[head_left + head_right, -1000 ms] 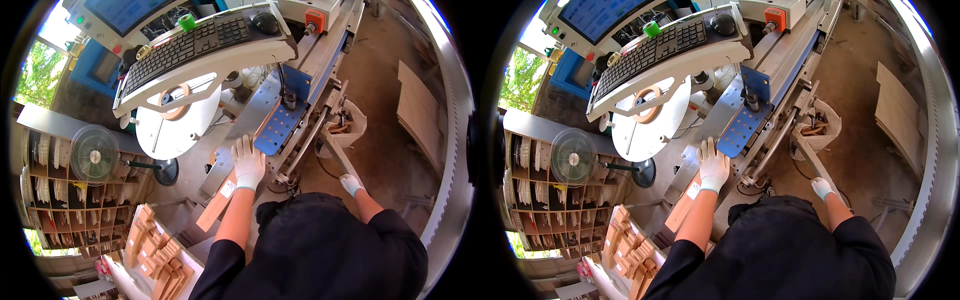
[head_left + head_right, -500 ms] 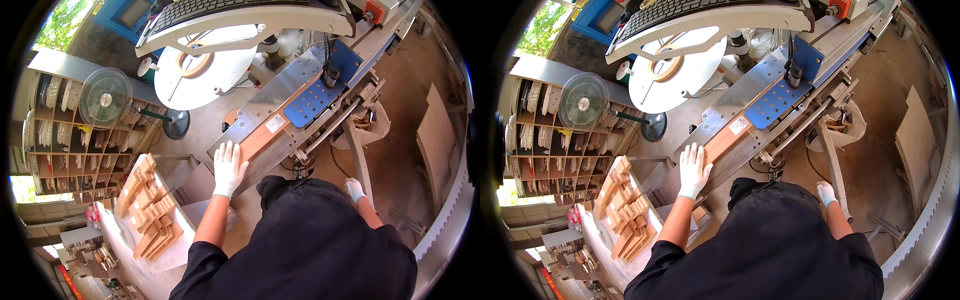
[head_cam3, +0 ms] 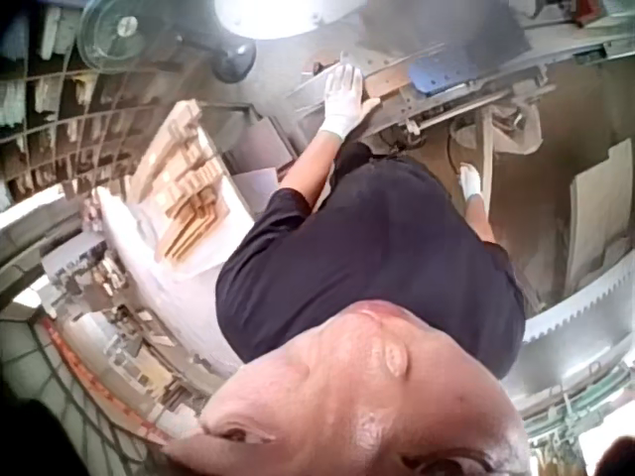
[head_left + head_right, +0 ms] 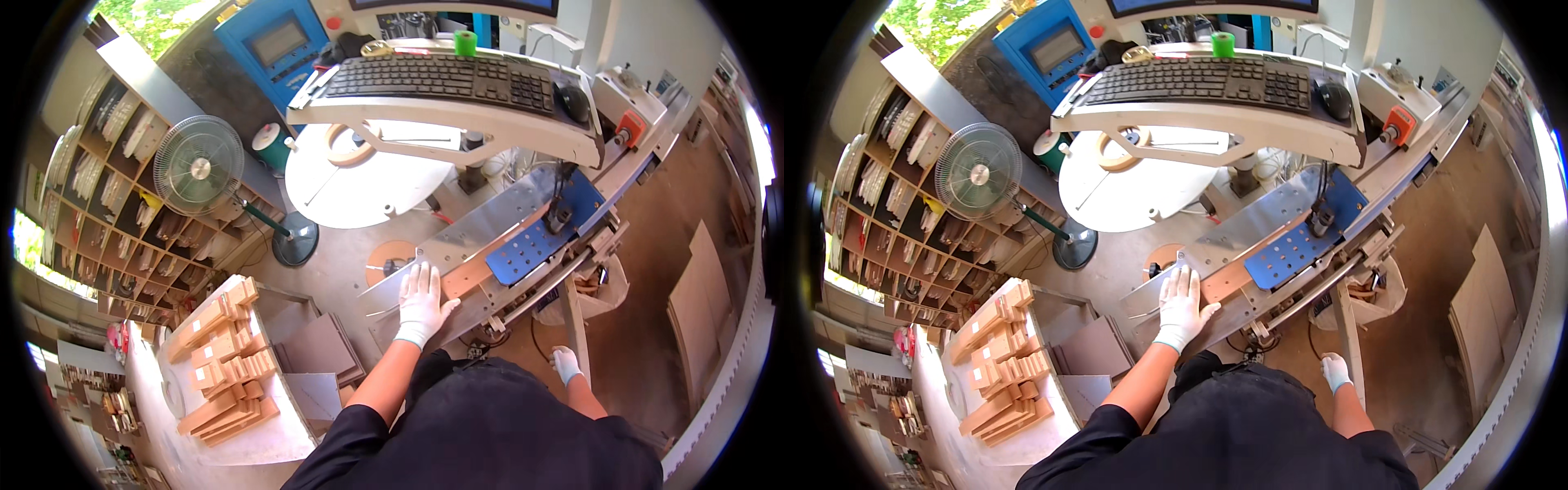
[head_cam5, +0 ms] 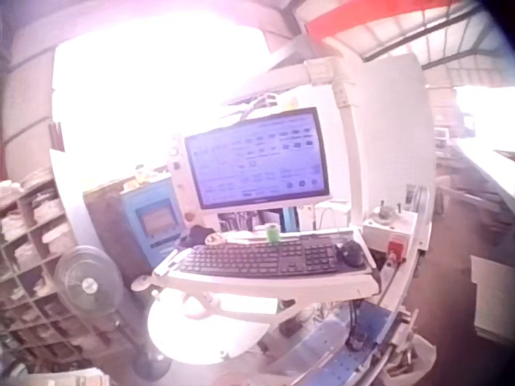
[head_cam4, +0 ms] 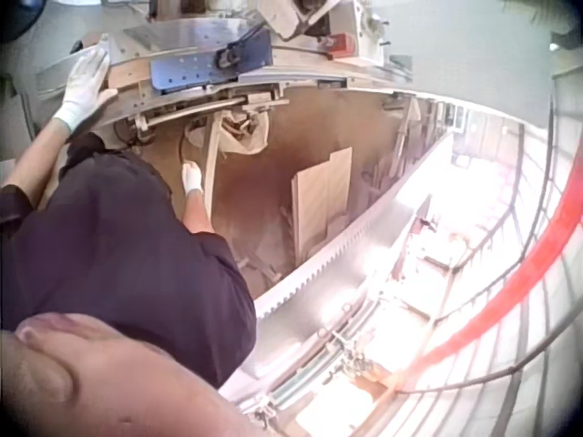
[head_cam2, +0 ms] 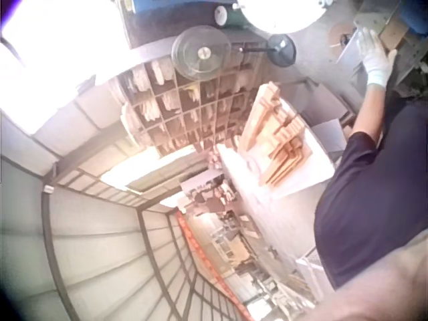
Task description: The person feeds a wooden board into an edge-banding machine by hand and places it onto a stack on a table.
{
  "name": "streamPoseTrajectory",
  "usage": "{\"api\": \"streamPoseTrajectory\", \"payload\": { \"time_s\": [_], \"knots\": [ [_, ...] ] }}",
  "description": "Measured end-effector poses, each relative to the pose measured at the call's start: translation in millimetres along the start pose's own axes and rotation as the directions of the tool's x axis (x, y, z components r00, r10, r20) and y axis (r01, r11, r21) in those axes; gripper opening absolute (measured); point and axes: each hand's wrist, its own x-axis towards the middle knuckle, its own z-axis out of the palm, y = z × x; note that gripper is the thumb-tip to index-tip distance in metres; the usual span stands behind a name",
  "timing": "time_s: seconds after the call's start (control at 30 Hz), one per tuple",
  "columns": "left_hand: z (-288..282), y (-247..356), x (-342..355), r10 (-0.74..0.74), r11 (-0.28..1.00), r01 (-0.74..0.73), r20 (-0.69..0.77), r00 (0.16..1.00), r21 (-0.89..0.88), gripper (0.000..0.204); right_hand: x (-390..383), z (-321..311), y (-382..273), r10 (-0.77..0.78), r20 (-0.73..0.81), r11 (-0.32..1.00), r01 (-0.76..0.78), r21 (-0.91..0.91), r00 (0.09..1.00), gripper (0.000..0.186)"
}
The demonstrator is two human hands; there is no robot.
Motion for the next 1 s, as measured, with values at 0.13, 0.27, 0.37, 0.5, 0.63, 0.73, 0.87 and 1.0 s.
{"api": "streamPoseTrajectory", "payload": {
  "time_s": [0.13,0.27,0.37,0.5,0.63,0.73,0.87,1.0],
  "knots": [
    [-13,-22,12,0.092,0.991,-0.095,-0.044,0.995,-0.095,0.059,-16,32,-36,-0.106,-0.027,0.994,0.106,-0.012,0.994,0.023],
    [-73,-78,69,-0.092,0.888,0.011,-0.155,0.984,-0.459,0.03,-11,41,-11,-0.102,-0.088,0.985,0.113,0.131,0.991,0.023],
    [-128,-153,136,-0.16,0.907,-0.039,-0.427,0.89,-0.42,0.029,-36,56,21,-0.004,-0.18,0.967,0.05,0.252,0.984,0.017],
    [-214,-227,255,0.066,0.948,-0.272,-0.729,0.681,-0.168,0.03,-82,85,91,0.216,-0.159,0.902,-0.135,0.409,0.963,0.009],
    [-222,-331,325,0.047,0.907,-0.171,-0.31,0.95,-0.385,0.043,-83,140,191,-0.47,-0.039,0.528,0.245,-0.813,0.882,0.022],
    [-200,-326,350,-0.031,0.797,-0.114,-0.229,0.973,-0.593,0.044,-166,208,100,-0.088,-0.347,0.939,-0.039,-0.343,0.934,0.035],
    [-208,-342,367,-0.052,0.822,-0.085,-0.222,0.974,-0.563,0.038,-197,252,98,-0.163,-0.376,0.958,0.055,-0.281,0.912,0.044],
    [-225,-333,383,-0.118,0.861,0.039,-0.124,0.985,-0.507,0.038,-201,284,143,-0.146,-0.354,0.96,0.046,-0.275,0.924,0.042]
  ]
}}
